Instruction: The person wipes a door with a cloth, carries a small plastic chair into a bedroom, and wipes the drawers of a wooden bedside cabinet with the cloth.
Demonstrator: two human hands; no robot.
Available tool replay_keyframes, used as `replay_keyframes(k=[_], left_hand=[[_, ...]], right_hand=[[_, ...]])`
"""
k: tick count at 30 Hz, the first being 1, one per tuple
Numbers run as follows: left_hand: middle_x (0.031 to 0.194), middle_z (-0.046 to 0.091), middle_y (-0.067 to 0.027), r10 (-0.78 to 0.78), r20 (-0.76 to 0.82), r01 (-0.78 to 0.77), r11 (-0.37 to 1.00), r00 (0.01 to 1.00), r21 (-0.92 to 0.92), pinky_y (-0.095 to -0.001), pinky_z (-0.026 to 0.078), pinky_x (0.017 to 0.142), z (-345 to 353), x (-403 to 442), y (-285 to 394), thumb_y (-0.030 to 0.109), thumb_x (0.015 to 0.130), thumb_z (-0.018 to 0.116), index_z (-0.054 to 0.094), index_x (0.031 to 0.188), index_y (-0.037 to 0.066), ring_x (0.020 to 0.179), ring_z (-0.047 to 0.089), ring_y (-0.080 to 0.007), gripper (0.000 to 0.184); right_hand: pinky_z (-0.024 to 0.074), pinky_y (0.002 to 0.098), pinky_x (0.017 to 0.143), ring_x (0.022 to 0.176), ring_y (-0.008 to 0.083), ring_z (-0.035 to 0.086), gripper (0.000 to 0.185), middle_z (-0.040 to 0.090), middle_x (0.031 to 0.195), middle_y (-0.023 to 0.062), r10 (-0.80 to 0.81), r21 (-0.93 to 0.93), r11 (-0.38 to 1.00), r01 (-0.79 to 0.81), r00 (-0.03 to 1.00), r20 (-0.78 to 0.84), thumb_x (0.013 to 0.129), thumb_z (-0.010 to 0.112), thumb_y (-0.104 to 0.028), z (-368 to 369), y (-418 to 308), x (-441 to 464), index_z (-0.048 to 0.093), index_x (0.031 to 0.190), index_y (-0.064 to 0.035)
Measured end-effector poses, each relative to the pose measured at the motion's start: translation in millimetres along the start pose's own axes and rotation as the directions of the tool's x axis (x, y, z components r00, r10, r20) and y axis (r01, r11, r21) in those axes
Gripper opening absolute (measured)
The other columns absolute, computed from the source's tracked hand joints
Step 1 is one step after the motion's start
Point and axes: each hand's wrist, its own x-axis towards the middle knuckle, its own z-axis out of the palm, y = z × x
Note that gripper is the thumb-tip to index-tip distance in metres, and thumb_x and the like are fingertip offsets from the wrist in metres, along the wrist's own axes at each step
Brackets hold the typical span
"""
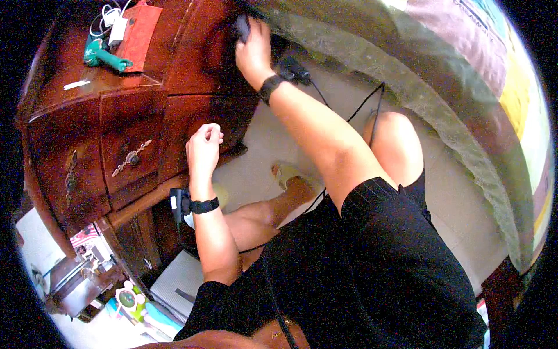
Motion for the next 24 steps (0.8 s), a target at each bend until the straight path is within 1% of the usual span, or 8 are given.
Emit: replay_keyframes(k=[6, 13, 14, 15, 18, 20, 22, 24], left_hand=[[0.102, 0.077, -0.0171, -0.094, 0.063, 0.098, 0.994, 0.994, -0.048, -0.0438, 0.055, 0.087, 4, 10, 1, 0.034, 0.099, 0.063, 0.074, 0.112, 0.007, 0.096, 0.073, -0.0365, 0.032], [0.101, 0.077, -0.0176, -0.095, 0.111, 0.098, 0.995, 0.989, -0.028, -0.0420, 0.056, 0.087, 20, 16, 1, 0.032, 0.099, 0.063, 0.073, 0.115, 0.005, 0.095, 0.074, -0.0341, 0.033], [0.101, 0.077, -0.0176, -0.107, 0.121, 0.111, 0.994, 0.987, -0.023, -0.0418, 0.056, 0.087, 20, 15, 3, 0.032, 0.099, 0.063, 0.073, 0.115, 0.005, 0.095, 0.074, -0.0338, 0.033], [0.093, 0.078, -0.0113, -0.076, 0.114, 0.076, 0.997, 0.991, -0.002, -0.0307, 0.058, 0.080, 19, 16, 6, 0.024, 0.103, 0.063, 0.072, 0.115, -0.002, 0.084, 0.075, -0.0167, 0.030], [0.094, 0.078, -0.0114, -0.060, 0.115, 0.063, 0.998, 0.992, -0.022, -0.0307, 0.058, 0.080, 20, 19, 7, 0.024, 0.103, 0.063, 0.072, 0.115, -0.003, 0.085, 0.075, -0.0169, 0.031], [0.095, 0.078, -0.0118, -0.058, 0.116, 0.061, 0.998, 0.992, -0.024, -0.0307, 0.058, 0.081, 19, 21, 10, 0.024, 0.103, 0.063, 0.071, 0.116, -0.003, 0.085, 0.075, -0.0169, 0.031], [0.096, 0.078, -0.0136, -0.054, 0.117, 0.060, 0.997, 0.992, -0.045, -0.0340, 0.058, 0.082, 19, 21, 12, 0.027, 0.102, 0.063, 0.072, 0.116, 0.000, 0.088, 0.075, -0.0218, 0.032], [0.099, 0.077, -0.0168, -0.053, 0.111, 0.062, 0.995, 0.992, -0.079, -0.0409, 0.057, 0.086, 21, 23, 8, 0.031, 0.100, 0.063, 0.073, 0.116, 0.004, 0.092, 0.075, -0.0318, 0.033]], right_hand=[[0.0372, 0.0444, 0.119, 0.135, 0.0436, 0.046, 0.065, 0.048, 0.146, 0.0245, -0.102, 0.031, 0.995, 0.099, 0.985, 0.139, 0.079, 0.064, 0.003, 10, 33, 2, 0.051, 0.142, 0.0013], [0.0466, 0.0435, 0.108, 0.127, 0.0427, 0.054, 0.059, 0.057, 0.137, 0.0253, 0.255, -0.272, 0.953, -0.136, 0.846, 0.468, 0.081, 0.067, -0.003, 25, 150, -47, 0.056, 0.139, -0.0025], [0.0473, 0.0448, 0.107, 0.126, 0.0427, 0.054, 0.057, 0.058, 0.136, 0.0256, 0.258, -0.426, 0.900, 0.088, 0.680, 0.686, 0.081, 0.068, -0.006, 19, 142, -47, 0.058, 0.137, -0.0026], [0.0480, 0.0462, 0.105, 0.125, 0.0426, 0.055, 0.055, 0.059, 0.134, 0.0259, 0.308, -0.483, 0.806, 0.343, 0.454, 0.836, 0.081, 0.069, -0.009, 12, 134, -44, 0.060, 0.136, -0.0027], [0.0457, 0.0515, 0.107, 0.124, 0.0480, 0.054, 0.053, 0.056, 0.136, 0.0303, 0.396, -0.416, 0.687, 0.596, 0.174, 0.902, 0.082, 0.062, -0.009, 3, 104, -55, 0.060, 0.134, 0.0015], [0.0438, 0.0535, 0.109, 0.126, 0.0505, 0.052, 0.054, 0.051, 0.140, 0.0332, 0.365, -0.477, 0.806, 0.350, 0.341, 0.866, 0.082, 0.058, -0.007, 10, 92, -84, 0.059, 0.135, 0.0038], [0.0429, 0.0533, 0.111, 0.127, 0.0501, 0.052, 0.056, 0.045, 0.146, 0.0349, 0.408, -0.392, 0.902, -0.182, 0.654, 0.637, 0.084, 0.057, -0.007, 12, 77, -109, 0.056, 0.138, 0.0042], [0.0400, 0.0498, 0.115, 0.133, 0.0466, 0.049, 0.060, 0.042, 0.150, 0.0322, 0.430, -0.322, 0.901, -0.291, 0.695, 0.577, 0.088, 0.056, -0.007, 6, 70, -101, 0.049, 0.148, 0.0006]])
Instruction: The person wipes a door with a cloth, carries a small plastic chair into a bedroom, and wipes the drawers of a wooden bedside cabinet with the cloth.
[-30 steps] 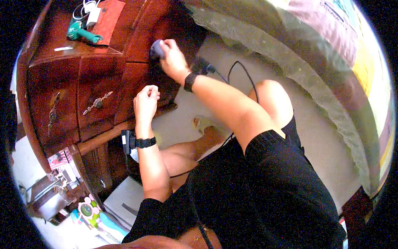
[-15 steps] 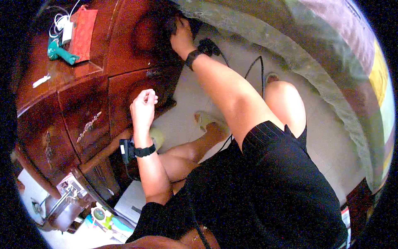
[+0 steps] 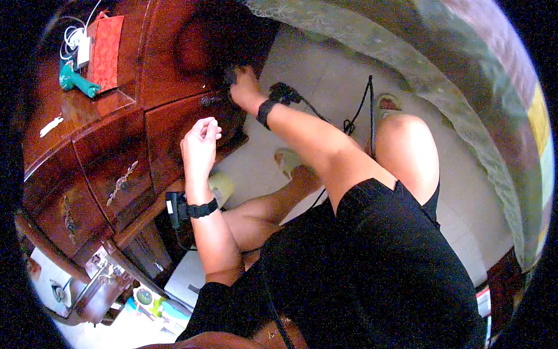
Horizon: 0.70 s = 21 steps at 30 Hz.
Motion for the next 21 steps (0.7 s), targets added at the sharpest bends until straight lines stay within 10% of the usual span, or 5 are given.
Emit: replay_keyframes(k=[4, 9, 17, 21], left_hand=[[0.095, 0.078, -0.0120, -0.006, -0.002, 0.006, 1.000, 1.000, 0.015, -0.0300, 0.058, 0.081, -8, -9, 15, 0.023, 0.102, 0.064, 0.071, 0.118, -0.002, 0.086, 0.075, -0.0163, 0.030], [0.096, 0.078, -0.0121, 0.017, 0.015, -0.017, 1.000, 1.000, 0.010, -0.0300, 0.058, 0.081, -3, -7, 3, 0.022, 0.102, 0.064, 0.071, 0.118, -0.002, 0.086, 0.075, -0.0163, 0.030], [0.097, 0.078, -0.0126, 0.026, 0.005, -0.026, 1.000, 1.000, 0.017, -0.0302, 0.058, 0.081, -4, -11, 9, 0.021, 0.102, 0.064, 0.071, 0.118, -0.001, 0.086, 0.075, -0.0162, 0.028], [0.098, 0.078, -0.0130, 0.004, 0.011, -0.004, 1.000, 1.000, 0.010, -0.0302, 0.058, 0.081, -5, -9, 5, 0.020, 0.102, 0.064, 0.071, 0.119, -0.001, 0.085, 0.075, -0.0161, 0.028]], right_hand=[[0.0423, 0.0446, 0.114, 0.135, 0.0421, 0.051, 0.065, 0.043, 0.156, 0.0230, 0.085, 0.374, 0.927, -0.028, 0.987, -0.137, 0.090, 0.054, -0.006, -17, 5, 43, 0.044, 0.154, -0.0049], [0.0430, 0.0469, 0.114, 0.135, 0.0417, 0.052, 0.063, 0.049, 0.152, 0.0223, -0.154, -0.035, 0.988, 0.153, 0.987, -0.046, 0.088, 0.059, -0.009, -2, 1, -1, 0.050, 0.150, -0.0064], [0.0390, 0.0439, 0.118, 0.137, 0.0418, 0.048, 0.070, 0.045, 0.152, 0.0228, -0.100, 0.357, 0.922, 0.148, 0.984, -0.150, 0.083, 0.056, 0.003, 2, 29, 40, 0.048, 0.152, -0.0107], [0.0380, 0.0438, 0.119, 0.138, 0.0434, 0.047, 0.071, 0.043, 0.153, 0.0233, -0.122, 0.130, 0.982, 0.138, 0.985, -0.124, 0.083, 0.055, 0.002, -6, 24, 27, 0.047, 0.152, -0.0102]])
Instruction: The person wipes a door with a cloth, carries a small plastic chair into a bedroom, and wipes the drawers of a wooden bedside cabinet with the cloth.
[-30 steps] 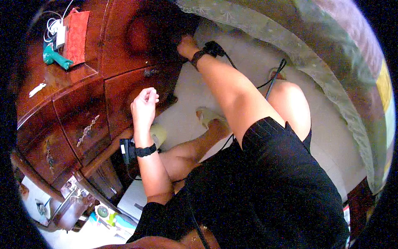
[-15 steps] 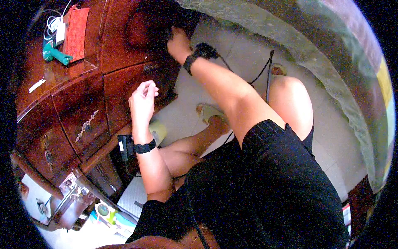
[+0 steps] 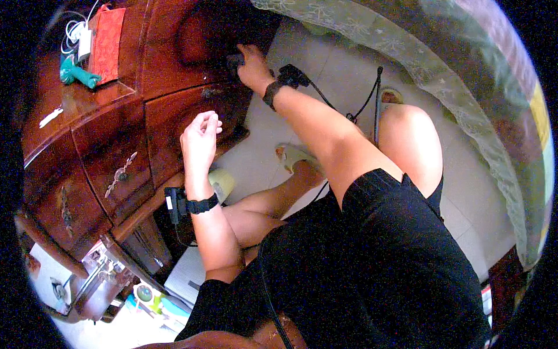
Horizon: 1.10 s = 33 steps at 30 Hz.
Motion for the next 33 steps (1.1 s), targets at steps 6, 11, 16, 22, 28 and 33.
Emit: replay_keyframes(k=[6, 11, 16, 22, 28, 33], left_hand=[[0.098, 0.078, -0.0131, 0.005, 0.007, -0.005, 1.000, 1.000, -0.004, -0.0301, 0.058, 0.081, 2, 0, -4, 0.021, 0.102, 0.065, 0.071, 0.119, -0.001, 0.085, 0.074, -0.0158, 0.029], [0.097, 0.078, -0.0128, -0.001, 0.003, 0.001, 1.000, 1.000, -0.003, -0.0299, 0.058, 0.081, -2, -1, -1, 0.022, 0.102, 0.064, 0.071, 0.119, -0.002, 0.085, 0.074, -0.0156, 0.030], [0.096, 0.078, -0.0118, -0.023, 0.014, 0.023, 1.000, 1.000, 0.005, -0.0297, 0.058, 0.081, 0, -2, 0, 0.024, 0.103, 0.064, 0.071, 0.118, -0.002, 0.086, 0.074, -0.0153, 0.031], [0.095, 0.078, -0.0115, -0.030, 0.013, 0.029, 1.000, 0.999, 0.009, -0.0294, 0.058, 0.081, -3, -2, 3, 0.024, 0.102, 0.064, 0.071, 0.118, -0.002, 0.085, 0.074, -0.0150, 0.031], [0.099, 0.078, -0.0162, -0.025, 0.011, 0.026, 0.999, 1.000, -0.028, -0.0385, 0.057, 0.085, 1, 0, 2, 0.030, 0.100, 0.064, 0.072, 0.117, 0.003, 0.091, 0.076, -0.0284, 0.033], [0.100, 0.078, -0.0168, -0.011, 0.011, 0.011, 1.000, 1.000, -0.010, -0.0383, 0.057, 0.085, 3, -1, 3, 0.030, 0.100, 0.064, 0.072, 0.117, 0.003, 0.091, 0.076, -0.0280, 0.033]], right_hand=[[0.0381, 0.0426, 0.119, 0.139, 0.0426, 0.045, 0.065, 0.047, 0.150, 0.0239, 0.003, 0.046, 0.999, 0.001, 0.995, -0.096, 0.084, 0.057, -0.001, 6, 1, 8, 0.050, 0.149, -0.0049], [0.0407, 0.0428, 0.116, 0.137, 0.0413, 0.048, 0.065, 0.048, 0.149, 0.0227, -0.021, 0.057, 0.998, 0.025, 0.997, -0.068, 0.084, 0.058, -0.001, 2, 4, 6, 0.051, 0.148, -0.0051], [0.0420, 0.0442, 0.115, 0.134, 0.0416, 0.050, 0.064, 0.049, 0.147, 0.0226, -0.039, -0.049, 0.998, 0.034, 0.994, -0.098, 0.083, 0.058, -0.001, 9, 9, 9, 0.053, 0.147, -0.0068], [0.0413, 0.0437, 0.115, 0.136, 0.0423, 0.049, 0.062, 0.049, 0.146, 0.0224, -0.064, -0.001, 0.998, 0.064, 0.991, -0.119, 0.085, 0.059, -0.002, 1, 2, 10, 0.054, 0.146, -0.0072], [0.0402, 0.0439, 0.116, 0.136, 0.0419, 0.049, 0.063, 0.051, 0.145, 0.0232, 0.011, 0.056, 0.998, -0.009, 0.999, -0.044, 0.084, 0.059, -0.002, -6, -2, 8, 0.053, 0.146, -0.0063], [0.0405, 0.0438, 0.116, 0.135, 0.0413, 0.050, 0.064, 0.052, 0.144, 0.0224, -0.013, -0.007, 1.000, 0.012, 0.997, -0.076, 0.084, 0.060, -0.004, 4, 6, 9, 0.052, 0.147, -0.0062]])
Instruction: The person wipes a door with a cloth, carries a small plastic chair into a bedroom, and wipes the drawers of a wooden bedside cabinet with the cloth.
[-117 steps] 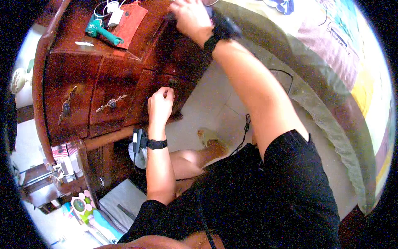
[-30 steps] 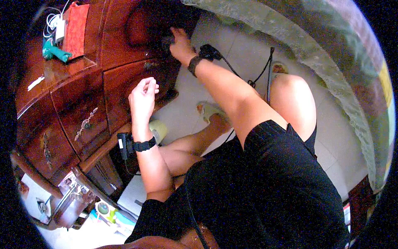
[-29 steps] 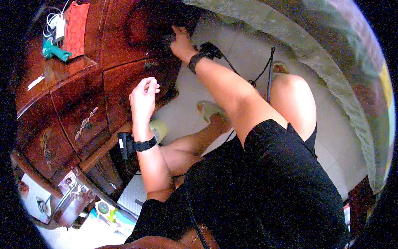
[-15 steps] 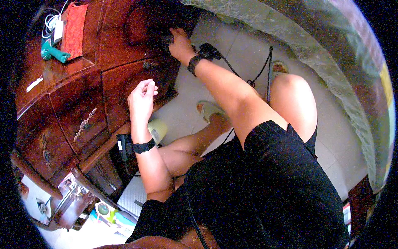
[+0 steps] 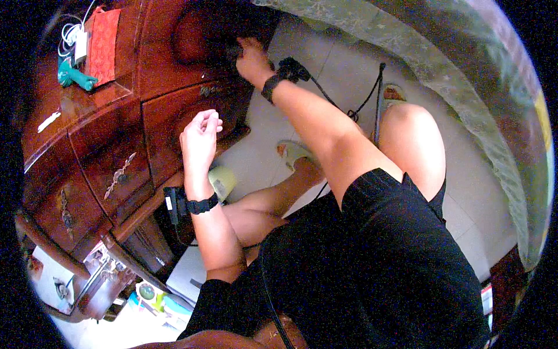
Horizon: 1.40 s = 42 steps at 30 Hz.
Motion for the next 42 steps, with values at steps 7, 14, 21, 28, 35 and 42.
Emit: replay_keyframes(k=[7, 14, 21, 28, 35, 42], left_hand=[[0.097, 0.078, -0.0140, 0.005, 0.002, -0.005, 1.000, 1.000, 0.017, -0.0330, 0.058, 0.082, -3, 0, 5, 0.025, 0.102, 0.064, 0.072, 0.117, 0.000, 0.088, 0.075, -0.0204, 0.030], [0.098, 0.078, -0.0138, 0.011, -0.011, -0.011, 1.000, 1.000, -0.006, -0.0326, 0.058, 0.082, -4, 2, 8, 0.024, 0.102, 0.064, 0.072, 0.117, 0.000, 0.087, 0.075, -0.0199, 0.030], [0.096, 0.078, -0.0120, 0.004, -0.013, -0.004, 1.000, 1.000, 0.004, -0.0297, 0.058, 0.080, -4, -2, 1, 0.021, 0.102, 0.065, 0.072, 0.117, -0.002, 0.084, 0.075, -0.0158, 0.028], [0.098, 0.077, -0.0173, 0.026, -0.016, -0.025, 0.999, 1.000, 0.020, -0.0386, 0.057, 0.081, -3, -1, 5, 0.030, 0.100, 0.065, 0.073, 0.117, 0.003, 0.087, 0.076, -0.0285, 0.033], [0.098, 0.077, -0.0160, 0.002, -0.005, -0.002, 1.000, 1.000, -0.007, -0.0358, 0.057, 0.083, -2, -4, 2, 0.028, 0.100, 0.065, 0.072, 0.118, 0.001, 0.088, 0.075, -0.0249, 0.033], [0.098, 0.078, -0.0135, 0.004, 0.012, -0.004, 1.000, 1.000, 0.024, -0.0302, 0.058, 0.082, -4, -7, 10, 0.022, 0.103, 0.064, 0.071, 0.120, -0.002, 0.087, 0.075, -0.0165, 0.030]], right_hand=[[0.0418, 0.0448, 0.115, 0.135, 0.0421, 0.050, 0.058, 0.051, 0.147, 0.0241, -0.020, 0.055, 0.998, 0.020, 1.000, 0.003, 0.085, 0.060, -0.008, -4, -2, -1, 0.055, 0.143, -0.0045], [0.0572, 0.0470, 0.096, 0.119, 0.0424, 0.061, 0.047, 0.054, 0.141, 0.0238, 0.335, 0.285, 0.890, -0.355, 0.935, 0.119, 0.090, 0.061, -0.010, 11, 49, 4, 0.058, 0.137, -0.0050], [0.0576, 0.0440, 0.086, 0.116, 0.0365, 0.062, 0.050, 0.057, 0.135, 0.0247, 0.263, 0.260, 0.929, -0.264, 0.964, 0.041, 0.090, 0.070, -0.020, -9, -25, 8, 0.055, 0.136, -0.0039], [0.0472, 0.0438, 0.099, 0.110, 0.0396, 0.057, 0.038, 0.057, 0.117, 0.0193, -0.110, 0.252, 0.956, 0.154, 0.977, -0.180, 0.085, 0.077, -0.011, -1, -96, -21, 0.060, 0.118, -0.0054], [0.0484, 0.0527, 0.103, 0.121, 0.0438, 0.059, 0.051, 0.060, 0.134, 0.0215, 0.334, 0.527, 0.807, -0.266, 0.942, -0.035, 0.088, 0.077, -0.016, -7, -36, 19, 0.057, 0.134, -0.0061], [0.0619, 0.0570, 0.074, 0.111, 0.0388, 0.065, 0.057, 0.063, 0.130, 0.0156, 0.576, 0.490, 0.677, -0.549, 0.810, 0.111, 0.093, 0.075, -0.028, -8, -4, 38, 0.049, 0.140, -0.0088]])
